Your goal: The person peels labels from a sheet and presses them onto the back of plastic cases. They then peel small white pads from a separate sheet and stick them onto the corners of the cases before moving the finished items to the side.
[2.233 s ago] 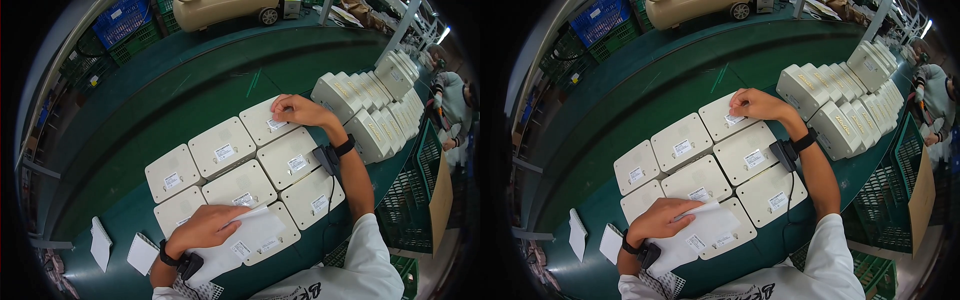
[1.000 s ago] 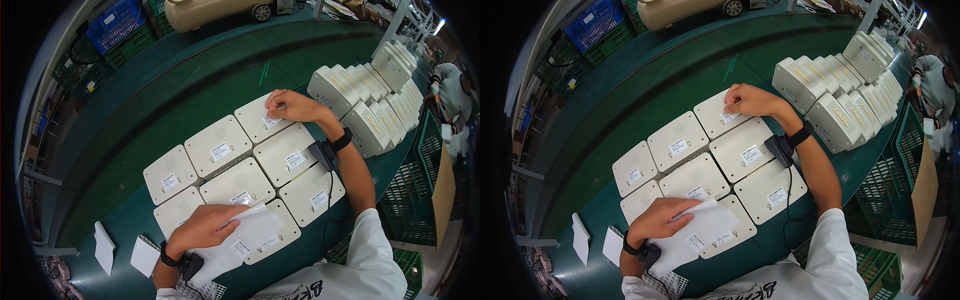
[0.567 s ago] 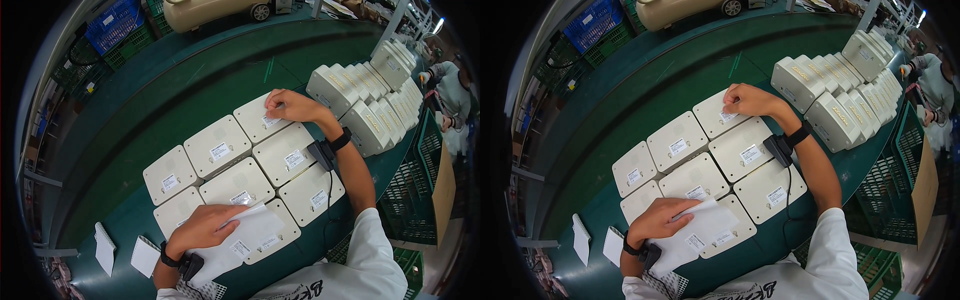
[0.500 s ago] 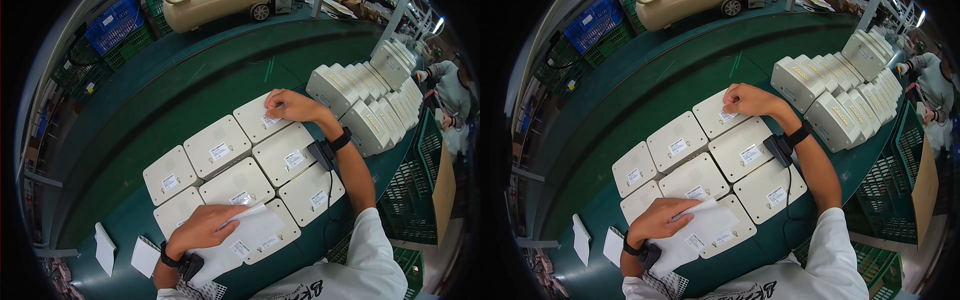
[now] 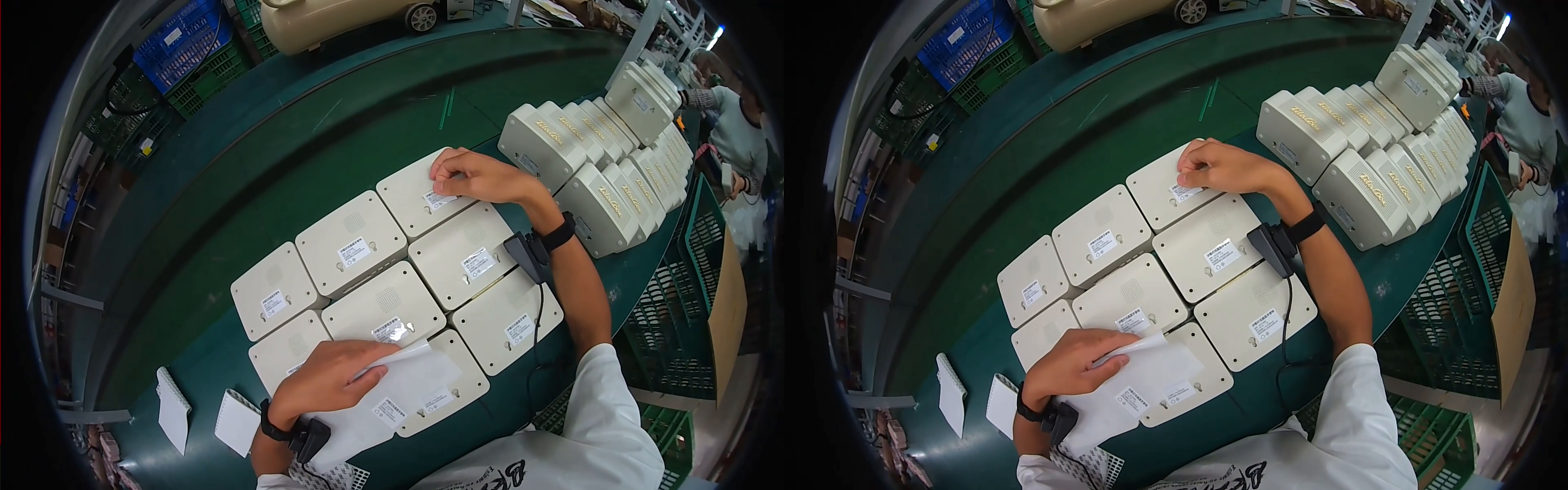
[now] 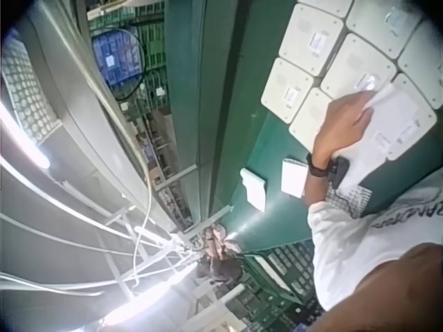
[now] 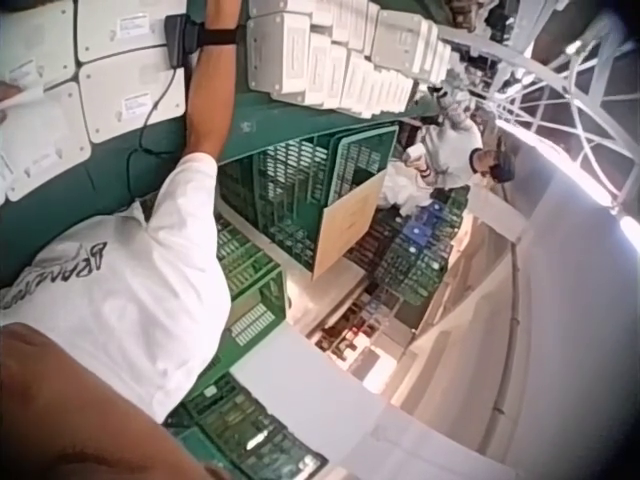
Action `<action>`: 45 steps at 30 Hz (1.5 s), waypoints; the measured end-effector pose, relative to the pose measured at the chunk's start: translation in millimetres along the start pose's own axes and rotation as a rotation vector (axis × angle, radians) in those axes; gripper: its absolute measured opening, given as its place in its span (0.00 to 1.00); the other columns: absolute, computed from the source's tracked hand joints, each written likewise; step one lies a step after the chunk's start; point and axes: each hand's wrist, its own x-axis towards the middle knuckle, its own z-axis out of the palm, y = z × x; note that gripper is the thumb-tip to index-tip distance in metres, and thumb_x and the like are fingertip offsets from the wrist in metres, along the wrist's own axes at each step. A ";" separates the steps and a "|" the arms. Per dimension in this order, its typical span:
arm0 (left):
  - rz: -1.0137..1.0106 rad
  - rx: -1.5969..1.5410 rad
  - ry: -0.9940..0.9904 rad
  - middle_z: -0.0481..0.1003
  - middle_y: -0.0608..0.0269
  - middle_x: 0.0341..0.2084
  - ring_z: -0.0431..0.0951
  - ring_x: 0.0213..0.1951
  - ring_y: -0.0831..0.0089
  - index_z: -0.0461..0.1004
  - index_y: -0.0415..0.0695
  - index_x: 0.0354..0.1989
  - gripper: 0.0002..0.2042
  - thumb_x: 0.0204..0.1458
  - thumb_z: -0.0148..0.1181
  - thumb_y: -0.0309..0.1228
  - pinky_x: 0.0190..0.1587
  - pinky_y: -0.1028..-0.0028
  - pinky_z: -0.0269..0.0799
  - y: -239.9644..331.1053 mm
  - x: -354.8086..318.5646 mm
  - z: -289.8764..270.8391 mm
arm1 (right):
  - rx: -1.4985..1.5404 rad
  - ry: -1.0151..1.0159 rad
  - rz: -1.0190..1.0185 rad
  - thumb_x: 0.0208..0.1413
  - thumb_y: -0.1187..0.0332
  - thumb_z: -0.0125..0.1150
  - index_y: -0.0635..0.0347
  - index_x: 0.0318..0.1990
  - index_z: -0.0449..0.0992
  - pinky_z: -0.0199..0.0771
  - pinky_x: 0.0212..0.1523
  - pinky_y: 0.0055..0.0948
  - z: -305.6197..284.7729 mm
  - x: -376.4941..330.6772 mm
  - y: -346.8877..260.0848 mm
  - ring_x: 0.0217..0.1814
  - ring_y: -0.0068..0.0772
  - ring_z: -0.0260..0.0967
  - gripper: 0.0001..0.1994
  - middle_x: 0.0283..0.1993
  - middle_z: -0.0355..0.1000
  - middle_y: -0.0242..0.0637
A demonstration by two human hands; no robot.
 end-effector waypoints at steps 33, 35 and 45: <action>-0.010 -0.058 -0.007 0.78 0.60 0.30 0.78 0.29 0.59 0.77 0.46 0.54 0.17 0.55 0.63 0.24 0.31 0.69 0.74 0.1 5.4 -2.4 | -0.104 0.032 -0.085 0.63 0.65 0.62 0.63 0.43 0.75 0.69 0.55 0.32 -0.1 -10.3 -5.1 0.54 0.37 0.66 0.10 0.51 0.73 0.37; -0.014 -0.056 -0.009 0.78 0.60 0.30 0.79 0.30 0.59 0.77 0.46 0.54 0.17 0.55 0.63 0.25 0.32 0.68 0.75 1.2 4.9 -2.6 | -0.104 0.040 -0.075 0.64 0.66 0.61 0.63 0.42 0.75 0.69 0.55 0.33 0.4 -11.7 -6.4 0.55 0.38 0.67 0.09 0.53 0.74 0.38; 0.013 -0.066 0.030 0.77 0.58 0.26 0.77 0.25 0.60 0.79 0.43 0.50 0.16 0.52 0.66 0.22 0.28 0.68 0.70 2.3 7.1 -1.9 | -0.082 0.053 -0.093 0.65 0.67 0.59 0.63 0.38 0.73 0.71 0.54 0.35 0.1 -8.9 -0.4 0.52 0.42 0.70 0.08 0.55 0.74 0.44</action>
